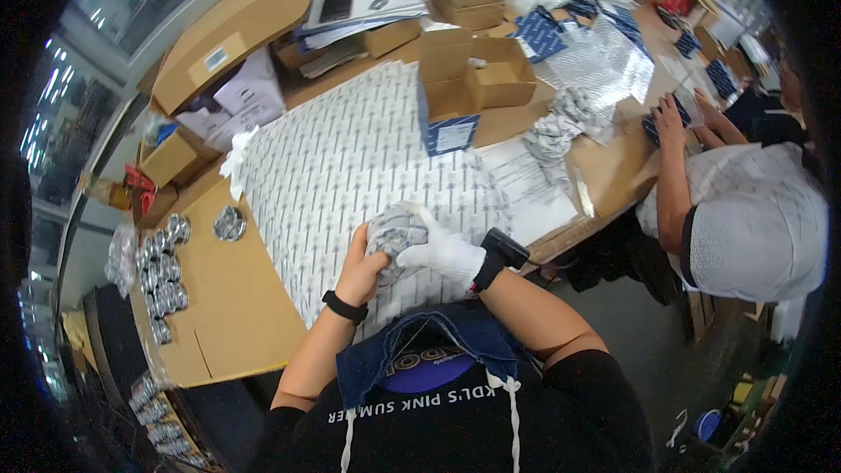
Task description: Wrap metal pistons in protective paper and pack them into boxes.
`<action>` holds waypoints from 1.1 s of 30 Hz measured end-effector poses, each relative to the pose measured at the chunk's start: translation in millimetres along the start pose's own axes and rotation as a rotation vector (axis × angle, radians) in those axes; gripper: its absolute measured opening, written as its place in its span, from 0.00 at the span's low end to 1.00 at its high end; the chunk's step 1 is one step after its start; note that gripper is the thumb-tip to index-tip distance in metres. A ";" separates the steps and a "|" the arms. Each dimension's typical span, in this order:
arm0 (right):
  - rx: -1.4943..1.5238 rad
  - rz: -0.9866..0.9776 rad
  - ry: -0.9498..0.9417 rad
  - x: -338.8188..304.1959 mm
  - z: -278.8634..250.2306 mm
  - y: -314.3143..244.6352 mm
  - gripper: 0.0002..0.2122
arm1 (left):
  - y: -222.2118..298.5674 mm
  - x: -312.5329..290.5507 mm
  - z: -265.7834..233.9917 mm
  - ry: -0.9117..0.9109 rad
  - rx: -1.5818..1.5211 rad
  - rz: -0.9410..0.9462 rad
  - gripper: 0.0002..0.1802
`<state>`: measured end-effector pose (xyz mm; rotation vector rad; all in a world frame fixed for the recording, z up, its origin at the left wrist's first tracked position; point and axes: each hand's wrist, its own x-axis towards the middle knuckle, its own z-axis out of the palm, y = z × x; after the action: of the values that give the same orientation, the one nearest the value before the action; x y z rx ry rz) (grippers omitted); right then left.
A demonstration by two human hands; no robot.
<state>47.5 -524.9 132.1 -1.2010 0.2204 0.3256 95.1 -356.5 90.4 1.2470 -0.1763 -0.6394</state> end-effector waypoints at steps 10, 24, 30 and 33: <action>0.058 -0.110 0.206 -21.9 -42.4 25.9 0.29 | -17.8 0.8 54.8 -0.027 0.090 -0.206 0.34; -0.800 0.164 0.675 3.9 -223.3 -31.0 0.25 | -34.5 2.4 66.7 0.190 0.458 -0.130 0.32; -0.680 -0.082 0.580 18.3 -268.8 -46.8 0.32 | -48.6 -14.2 53.0 0.361 0.600 -0.107 0.32; -1.134 0.237 0.701 10.5 -258.2 -91.1 0.35 | -49.1 -22.2 44.4 0.429 0.700 -0.055 0.32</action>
<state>91.4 -795.0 118.2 -2.4048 0.8655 0.2115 39.2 -389.5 64.7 2.0389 -0.0006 -0.3427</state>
